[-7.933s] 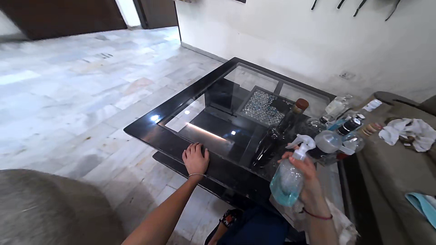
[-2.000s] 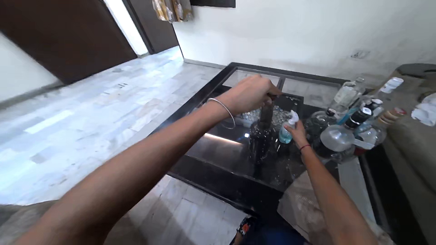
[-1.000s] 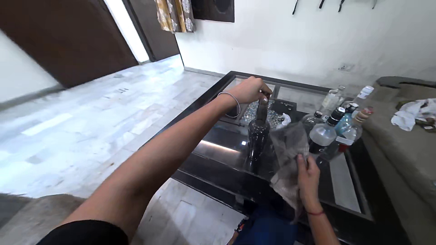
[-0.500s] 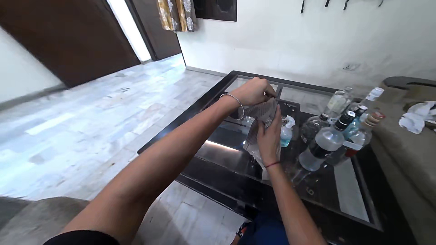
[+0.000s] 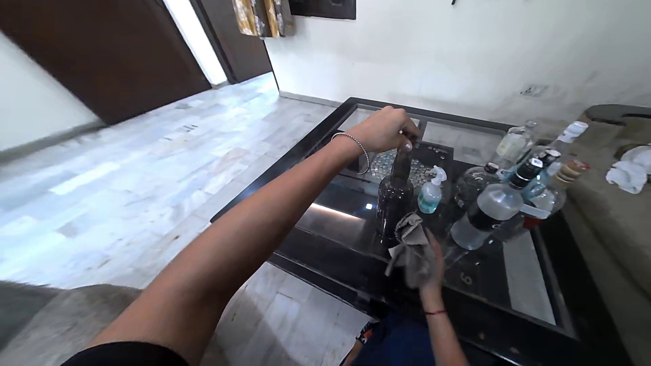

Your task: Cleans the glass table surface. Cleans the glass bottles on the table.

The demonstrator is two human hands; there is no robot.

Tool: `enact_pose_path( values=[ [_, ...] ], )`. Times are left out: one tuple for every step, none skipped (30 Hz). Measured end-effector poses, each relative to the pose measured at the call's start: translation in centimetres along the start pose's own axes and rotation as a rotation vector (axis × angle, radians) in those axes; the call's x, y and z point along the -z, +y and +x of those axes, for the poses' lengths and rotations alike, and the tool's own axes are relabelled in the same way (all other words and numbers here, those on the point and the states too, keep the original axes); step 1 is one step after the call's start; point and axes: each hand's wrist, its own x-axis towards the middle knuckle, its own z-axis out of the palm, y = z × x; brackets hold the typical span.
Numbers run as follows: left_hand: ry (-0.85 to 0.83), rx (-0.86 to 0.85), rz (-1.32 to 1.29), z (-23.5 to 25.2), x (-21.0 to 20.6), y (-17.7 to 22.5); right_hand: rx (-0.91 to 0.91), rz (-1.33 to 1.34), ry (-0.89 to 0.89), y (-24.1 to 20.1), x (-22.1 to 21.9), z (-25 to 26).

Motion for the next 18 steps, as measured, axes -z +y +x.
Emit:
enact_pose_path(
  values=[
    [-0.002, -0.003, 0.001, 0.0, 0.1, 0.0, 0.027, 0.137, 0.04, 0.0, 0.8, 0.3],
    [-0.003, 0.0, -0.005, 0.1, 0.1, 0.0, 0.017, 0.277, 0.072, -0.4, 1.7, 0.6],
    [-0.001, 0.005, -0.011, 0.1, 0.1, 0.0, -0.032, 0.389, 0.102, -1.3, 2.4, 0.7],
    [0.002, 0.011, -0.016, 0.0, 0.1, 0.1, -0.125, 0.46, 0.127, -2.7, 3.2, 0.8],
    [0.006, 0.012, -0.023, 0.0, 0.0, 0.1, -0.233, 0.491, 0.16, -4.5, 3.7, 1.2],
    [0.005, 0.013, -0.026, -0.1, 0.0, 0.2, -0.341, 0.49, 0.167, -7.0, 4.0, 1.8],
    [0.002, 0.016, -0.023, -0.1, 0.0, 0.2, -0.388, 0.474, 0.171, -9.2, 4.3, 2.7],
    [0.002, 0.012, -0.018, 0.0, 0.1, 0.2, -0.353, 0.456, 0.161, -10.6, 4.5, 3.8],
    [0.003, 0.006, -0.013, 0.0, 0.1, 0.1, -0.279, 0.466, 0.121, -11.3, 4.9, 5.1],
    [0.003, -0.002, -0.006, 0.0, 0.1, 0.0, -0.22, 0.465, 0.1, -11.6, 5.1, 6.6],
    [0.0, -0.002, -0.001, 0.0, 0.1, 0.0, -0.196, 0.428, 0.102, -12.1, 5.3, 7.8],
    [-0.006, 0.006, 0.003, -0.1, 0.1, 0.1, -0.204, 0.343, 0.12, -13.0, 5.4, 8.4],
    [-0.005, 0.008, 0.004, -0.1, 0.1, 0.2, -0.233, 0.223, 0.136, -14.1, 5.5, 8.4],
    [0.004, 0.003, 0.003, 0.0, 0.0, 0.2, -0.244, 0.121, 0.113, -14.7, 5.9, 7.9],
    [0.007, 0.006, 0.0, 0.0, 0.0, 0.1, -0.244, 0.051, 0.082, -14.7, 6.4, 6.8],
    [0.003, 0.016, -0.005, 0.0, 0.1, 0.2, -0.257, 0.025, 0.075, -14.0, 6.7, 6.0],
    [-0.001, 0.022, -0.008, -0.1, 0.1, 0.3, -0.274, 0.035, 0.076, -12.9, 7.0, 5.2],
    [-0.002, 0.017, -0.005, -0.1, 0.1, 0.3, -0.3, 0.094, 0.07, -11.9, 7.4, 4.6]
  ],
)
